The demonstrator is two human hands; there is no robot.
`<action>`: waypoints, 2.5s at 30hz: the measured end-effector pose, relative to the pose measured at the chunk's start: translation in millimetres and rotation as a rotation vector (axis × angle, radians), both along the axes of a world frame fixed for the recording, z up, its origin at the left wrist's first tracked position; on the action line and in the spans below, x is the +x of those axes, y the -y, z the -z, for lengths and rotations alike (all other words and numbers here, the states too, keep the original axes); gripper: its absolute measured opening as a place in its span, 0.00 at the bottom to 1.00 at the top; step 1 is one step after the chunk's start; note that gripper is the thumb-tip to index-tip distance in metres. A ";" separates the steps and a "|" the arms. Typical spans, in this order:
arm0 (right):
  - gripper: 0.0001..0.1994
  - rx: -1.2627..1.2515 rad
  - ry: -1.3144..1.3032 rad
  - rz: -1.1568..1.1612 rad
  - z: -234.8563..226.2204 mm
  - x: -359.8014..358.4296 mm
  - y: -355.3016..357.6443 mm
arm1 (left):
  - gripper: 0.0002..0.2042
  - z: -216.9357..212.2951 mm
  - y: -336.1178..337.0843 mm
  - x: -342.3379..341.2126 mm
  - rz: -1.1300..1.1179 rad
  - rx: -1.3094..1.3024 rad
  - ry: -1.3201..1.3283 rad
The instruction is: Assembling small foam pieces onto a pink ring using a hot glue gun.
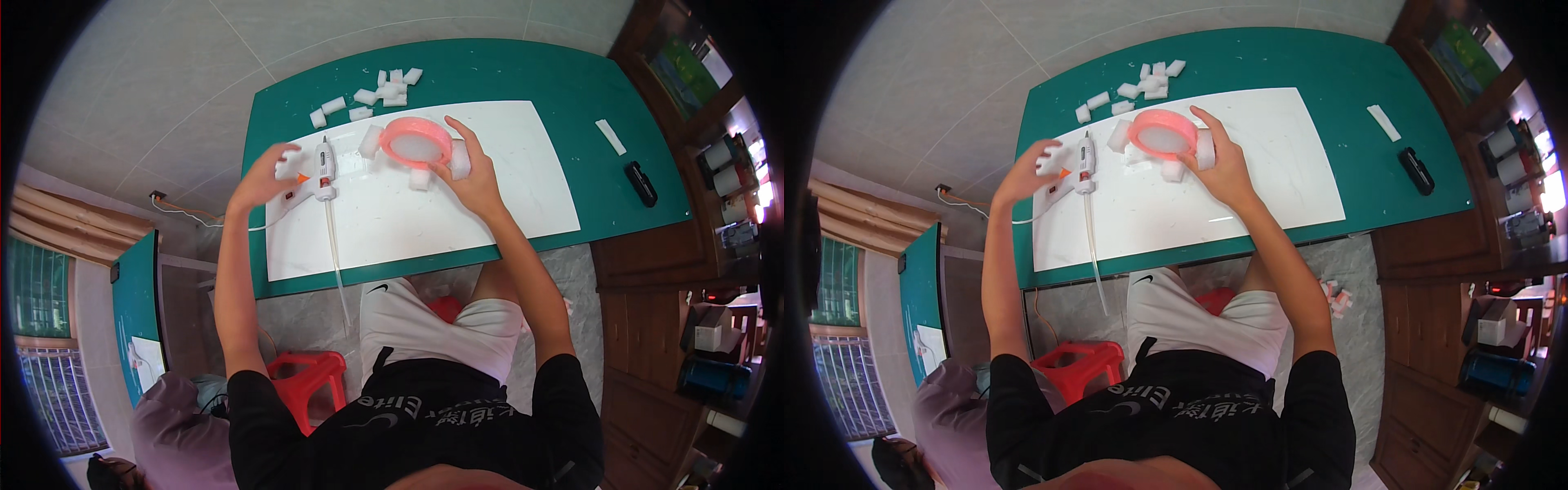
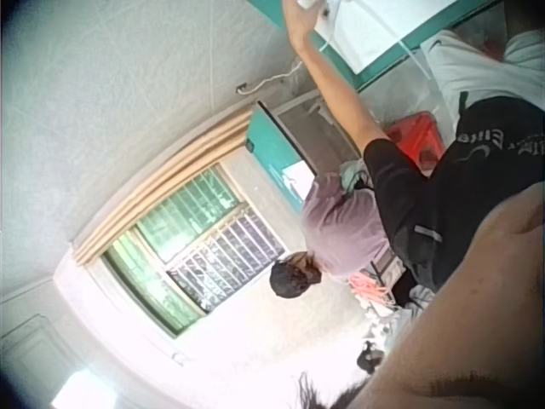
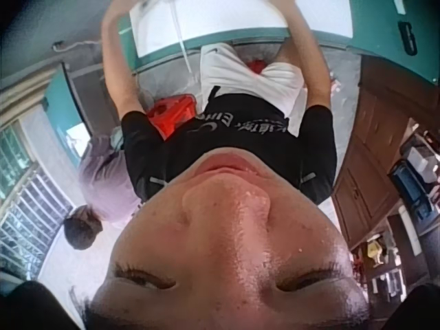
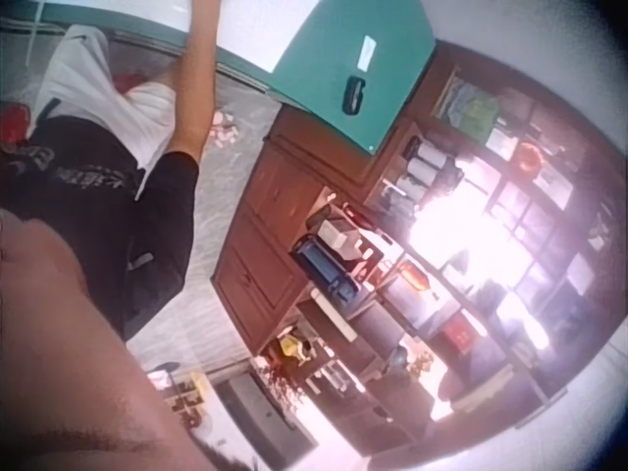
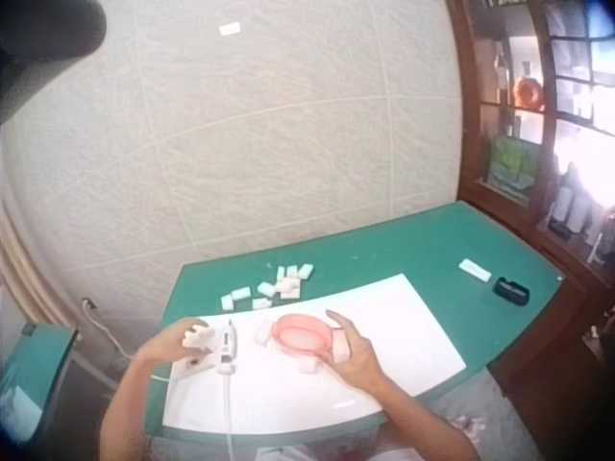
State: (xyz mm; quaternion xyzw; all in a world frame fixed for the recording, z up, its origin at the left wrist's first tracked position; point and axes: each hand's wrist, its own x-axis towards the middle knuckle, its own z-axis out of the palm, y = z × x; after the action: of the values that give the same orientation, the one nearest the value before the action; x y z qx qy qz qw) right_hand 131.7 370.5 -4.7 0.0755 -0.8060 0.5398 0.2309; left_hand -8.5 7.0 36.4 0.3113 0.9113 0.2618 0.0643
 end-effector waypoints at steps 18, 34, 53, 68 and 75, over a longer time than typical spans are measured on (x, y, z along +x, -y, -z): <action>0.37 -0.036 0.003 -0.002 0.4 2.2 1.5 | 0.18 22.4 -62.4 -121.0 -0.115 -0.124 -0.105; 0.38 -0.038 0.037 -0.024 2.3 0.6 3.3 | 0.19 -89.9 -148.9 35.9 0.437 0.186 -0.043; 0.36 0.053 0.081 -0.075 5.6 -0.8 -2.0 | 0.18 -70.0 -161.8 36.6 0.381 0.112 -0.110; 0.37 0.071 0.136 -0.060 10.4 -2.7 -2.5 | 0.17 -54.8 -161.5 41.3 0.323 0.159 -0.241; 0.36 0.045 0.180 -0.088 9.1 -2.2 -3.0 | 0.16 -56.8 -165.3 52.4 0.277 0.220 -0.139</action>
State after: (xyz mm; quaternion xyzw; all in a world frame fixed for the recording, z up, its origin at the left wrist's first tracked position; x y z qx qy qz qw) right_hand 129.6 373.5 -13.8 0.0670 -0.8312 0.5359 0.1319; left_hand 44.0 172.3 93.1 0.4562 0.8279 0.3264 0.0023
